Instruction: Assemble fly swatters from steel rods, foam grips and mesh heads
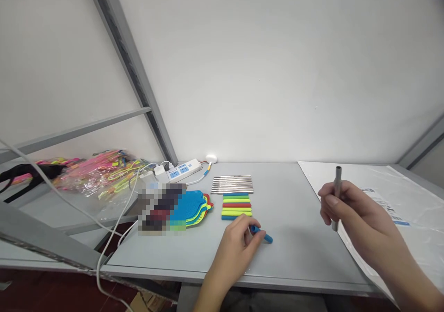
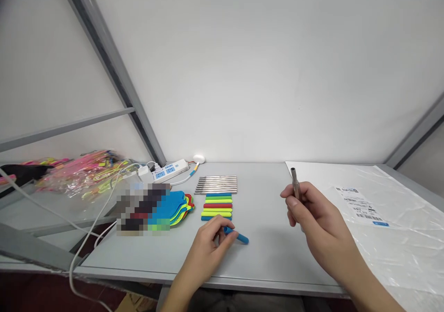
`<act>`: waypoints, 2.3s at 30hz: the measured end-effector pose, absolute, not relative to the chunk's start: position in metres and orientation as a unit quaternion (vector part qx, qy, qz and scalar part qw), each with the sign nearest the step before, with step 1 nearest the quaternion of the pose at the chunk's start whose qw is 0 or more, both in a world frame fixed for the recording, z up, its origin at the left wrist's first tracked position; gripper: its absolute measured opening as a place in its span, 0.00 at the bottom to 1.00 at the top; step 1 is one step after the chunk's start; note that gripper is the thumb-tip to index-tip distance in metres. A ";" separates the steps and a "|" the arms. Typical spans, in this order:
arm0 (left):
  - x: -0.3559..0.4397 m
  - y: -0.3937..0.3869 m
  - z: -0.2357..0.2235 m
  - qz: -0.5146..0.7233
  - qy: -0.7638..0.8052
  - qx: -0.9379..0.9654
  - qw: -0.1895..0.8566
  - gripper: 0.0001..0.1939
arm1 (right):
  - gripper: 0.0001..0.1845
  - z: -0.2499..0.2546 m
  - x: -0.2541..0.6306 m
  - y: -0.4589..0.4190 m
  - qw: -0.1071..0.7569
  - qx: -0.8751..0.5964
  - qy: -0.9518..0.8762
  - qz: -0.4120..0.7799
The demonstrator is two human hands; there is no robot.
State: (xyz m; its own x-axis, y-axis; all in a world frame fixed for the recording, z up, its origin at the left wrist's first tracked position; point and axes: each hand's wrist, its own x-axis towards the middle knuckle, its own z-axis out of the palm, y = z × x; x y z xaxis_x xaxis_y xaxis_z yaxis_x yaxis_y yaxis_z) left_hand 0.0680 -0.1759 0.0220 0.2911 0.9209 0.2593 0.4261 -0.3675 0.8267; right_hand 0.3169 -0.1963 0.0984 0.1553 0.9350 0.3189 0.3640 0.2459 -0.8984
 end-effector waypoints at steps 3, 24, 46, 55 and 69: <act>0.082 -0.169 0.022 0.447 0.439 0.712 0.317 0.11 | 0.06 0.103 0.303 -0.194 0.621 -0.458 -0.527 0.356; 0.119 -0.170 0.001 0.452 0.352 0.789 0.222 0.08 | 0.08 0.104 0.248 -0.169 0.680 -0.218 -0.399 0.575; 0.114 -0.174 0.002 0.492 0.394 0.734 0.255 0.05 | 0.08 0.088 0.241 -0.167 0.546 -0.332 -0.550 0.537; 0.103 -0.191 0.010 0.464 0.423 0.712 0.316 0.08 | 0.17 0.085 0.226 -0.170 0.538 -0.340 -0.523 0.567; 0.001 -0.185 -0.006 0.496 0.546 0.600 0.310 0.12 | 0.18 0.074 0.221 -0.170 0.552 -0.352 -0.543 0.526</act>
